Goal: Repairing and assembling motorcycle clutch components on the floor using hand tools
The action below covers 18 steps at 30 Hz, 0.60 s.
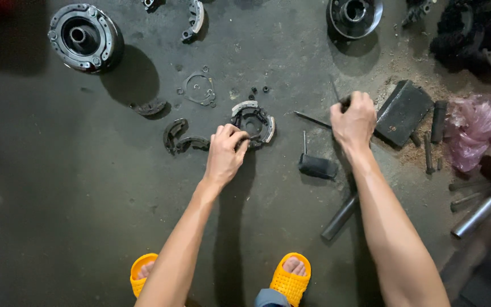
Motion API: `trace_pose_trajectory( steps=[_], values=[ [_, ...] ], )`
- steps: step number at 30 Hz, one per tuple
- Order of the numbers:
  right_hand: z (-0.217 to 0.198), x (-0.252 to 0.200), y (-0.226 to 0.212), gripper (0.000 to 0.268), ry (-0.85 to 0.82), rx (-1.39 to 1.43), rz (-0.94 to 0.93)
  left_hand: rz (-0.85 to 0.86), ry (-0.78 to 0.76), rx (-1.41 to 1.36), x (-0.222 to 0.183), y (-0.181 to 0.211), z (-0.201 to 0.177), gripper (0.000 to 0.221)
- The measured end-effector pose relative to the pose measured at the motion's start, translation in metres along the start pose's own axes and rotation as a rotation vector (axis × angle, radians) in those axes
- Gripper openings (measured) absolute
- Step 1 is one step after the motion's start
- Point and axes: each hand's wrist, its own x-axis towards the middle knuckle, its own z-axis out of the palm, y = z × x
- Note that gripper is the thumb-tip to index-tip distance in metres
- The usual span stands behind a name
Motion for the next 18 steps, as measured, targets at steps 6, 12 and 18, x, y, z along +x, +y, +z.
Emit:
trace_pose_trajectory(
  steps=[6,12,18],
  values=[
    [-0.052,0.003,-0.044,0.013,0.272,0.319,-0.086,0.106,-0.007,0.198,0.002,-0.001,0.004,0.011],
    [-0.082,-0.015,-0.089,0.009,0.266,0.475,-0.157,0.117,-0.033,0.376,0.005,-0.01,0.017,0.022],
    [-0.097,-0.061,-0.124,0.01,0.11,0.63,-0.032,0.039,-0.266,0.315,0.025,0.021,-0.023,0.105]
  ],
)
